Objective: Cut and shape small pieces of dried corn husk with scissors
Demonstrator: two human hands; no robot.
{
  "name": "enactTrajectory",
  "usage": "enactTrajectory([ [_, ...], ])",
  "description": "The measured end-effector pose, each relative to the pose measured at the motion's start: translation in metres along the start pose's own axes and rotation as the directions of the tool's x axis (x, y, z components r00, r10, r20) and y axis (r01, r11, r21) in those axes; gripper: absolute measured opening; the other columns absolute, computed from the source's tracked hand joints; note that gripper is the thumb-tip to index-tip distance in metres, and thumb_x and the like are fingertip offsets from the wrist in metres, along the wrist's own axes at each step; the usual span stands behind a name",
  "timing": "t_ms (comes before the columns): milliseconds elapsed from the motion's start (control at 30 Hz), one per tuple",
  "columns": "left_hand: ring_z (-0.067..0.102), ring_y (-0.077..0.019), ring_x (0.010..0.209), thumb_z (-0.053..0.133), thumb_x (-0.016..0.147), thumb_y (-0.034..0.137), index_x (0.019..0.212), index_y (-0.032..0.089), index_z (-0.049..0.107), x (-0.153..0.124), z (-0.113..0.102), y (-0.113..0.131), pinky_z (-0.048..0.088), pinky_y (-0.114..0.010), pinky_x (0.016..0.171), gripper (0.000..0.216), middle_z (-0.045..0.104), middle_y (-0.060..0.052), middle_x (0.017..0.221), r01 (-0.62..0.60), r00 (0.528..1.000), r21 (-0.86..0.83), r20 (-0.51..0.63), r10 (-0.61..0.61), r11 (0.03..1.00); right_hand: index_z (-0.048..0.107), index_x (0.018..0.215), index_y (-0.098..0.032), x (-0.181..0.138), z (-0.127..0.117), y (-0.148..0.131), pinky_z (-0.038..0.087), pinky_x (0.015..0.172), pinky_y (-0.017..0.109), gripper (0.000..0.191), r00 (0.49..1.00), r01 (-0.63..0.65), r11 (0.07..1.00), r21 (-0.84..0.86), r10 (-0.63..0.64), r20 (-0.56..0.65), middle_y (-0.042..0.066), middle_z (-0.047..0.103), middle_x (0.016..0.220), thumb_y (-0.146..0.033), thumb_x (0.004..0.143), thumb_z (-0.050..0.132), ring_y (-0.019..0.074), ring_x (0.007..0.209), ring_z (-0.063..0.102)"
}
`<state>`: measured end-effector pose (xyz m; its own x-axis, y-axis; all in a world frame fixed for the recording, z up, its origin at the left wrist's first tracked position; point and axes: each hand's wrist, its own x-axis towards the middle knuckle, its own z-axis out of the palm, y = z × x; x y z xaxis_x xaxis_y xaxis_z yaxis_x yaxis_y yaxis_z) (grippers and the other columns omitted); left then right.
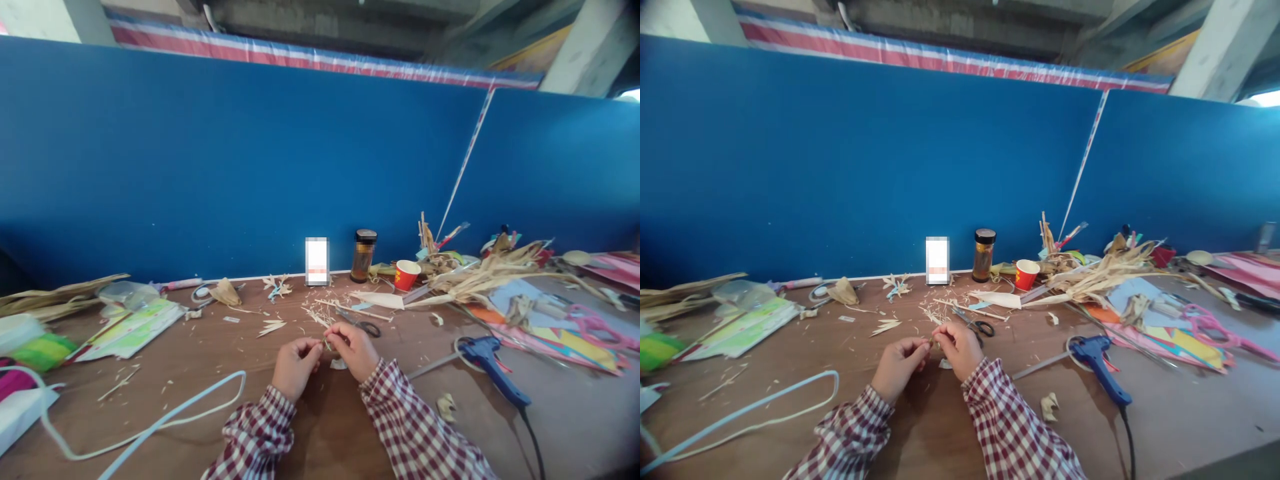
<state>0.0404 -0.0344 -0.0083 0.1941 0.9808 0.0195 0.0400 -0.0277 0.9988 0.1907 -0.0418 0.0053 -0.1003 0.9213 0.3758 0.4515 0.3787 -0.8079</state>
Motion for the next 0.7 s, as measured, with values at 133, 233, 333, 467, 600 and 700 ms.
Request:
enactTrajectory([
  [133,0.044,-0.0104,0.043,0.059,0.068,0.042,0.069,0.013,0.065,-0.0021,0.0005,0.0042,0.034,-0.021,0.046,0.030,0.051,0.002,0.045,-0.025,1.000,0.067,0.014,0.024,0.997,0.063,0.081,-0.018,-0.0002,0.0029,0.0007,0.041,0.060,0.023,0.013,0.999,0.033,0.999,-0.029,-0.033,0.004,0.001,0.062,0.073,-0.022,0.082,0.050,0.0130,0.066,0.054],
  [233,0.044,-0.0104,0.042,0.058,0.069,0.041,0.070,0.013,0.066,-0.0019,0.0008,0.0033,0.033,-0.021,0.045,0.029,0.050,0.003,0.044,-0.032,0.999,0.105,0.016,0.031,0.994,0.061,0.076,-0.018,-0.0003,0.0052,0.0019,0.040,0.059,0.023,0.012,0.999,0.049,0.996,-0.078,-0.049,0.004,0.000,0.061,0.071,-0.022,0.082,0.050,0.0131,0.066,0.054],
  [333,0.043,-0.0100,0.041,0.058,0.068,0.042,0.068,0.013,0.066,-0.0005,0.0008,0.0004,0.032,-0.021,0.043,0.030,0.050,0.003,0.044,-0.027,1.000,0.111,0.014,0.025,0.993,0.057,0.074,-0.018,-0.0008,0.0075,0.0031,0.039,0.058,0.023,0.010,0.999,0.051,0.988,-0.143,-0.051,0.001,0.000,0.059,0.069,-0.020,0.082,0.050,0.0126,0.064,0.053],
  [467,0.043,-0.0089,0.041,0.059,0.068,0.043,0.066,0.013,0.065,0.0009,0.0003,-0.0016,0.033,-0.021,0.043,0.031,0.050,0.003,0.045,0.008,1.000,0.046,0.027,-0.009,0.999,0.054,0.076,-0.018,-0.0017,0.0093,0.0039,0.037,0.058,0.023,0.010,0.998,0.062,0.982,-0.177,-0.064,-0.002,0.000,0.057,0.068,-0.019,0.083,0.047,0.0126,0.062,0.051],
  [600,0.043,-0.0075,0.042,0.065,0.063,0.043,0.065,0.012,0.064,0.0017,-0.0003,-0.0018,0.035,-0.020,0.044,0.031,0.053,0.003,0.048,0.074,0.997,-0.079,0.034,-0.071,0.994,0.052,0.077,-0.019,-0.0028,0.0098,0.0028,0.036,0.057,0.022,0.010,0.997,0.082,0.983,-0.163,-0.083,-0.002,-0.001,0.055,0.068,-0.020,0.084,0.045,0.0125,0.062,0.050],
  [700,0.044,-0.0069,0.042,0.070,0.058,0.041,0.072,0.012,0.065,0.0023,-0.0004,-0.0022,0.037,-0.020,0.044,0.033,0.055,0.002,0.050,0.141,0.990,-0.167,0.040,-0.136,0.976,0.051,0.078,-0.019,-0.0033,0.0101,0.0016,0.036,0.058,0.022,0.010,0.996,0.084,0.983,-0.161,-0.087,-0.008,-0.001,0.055,0.068,-0.020,0.085,0.044,0.0125,0.062,0.050],
])
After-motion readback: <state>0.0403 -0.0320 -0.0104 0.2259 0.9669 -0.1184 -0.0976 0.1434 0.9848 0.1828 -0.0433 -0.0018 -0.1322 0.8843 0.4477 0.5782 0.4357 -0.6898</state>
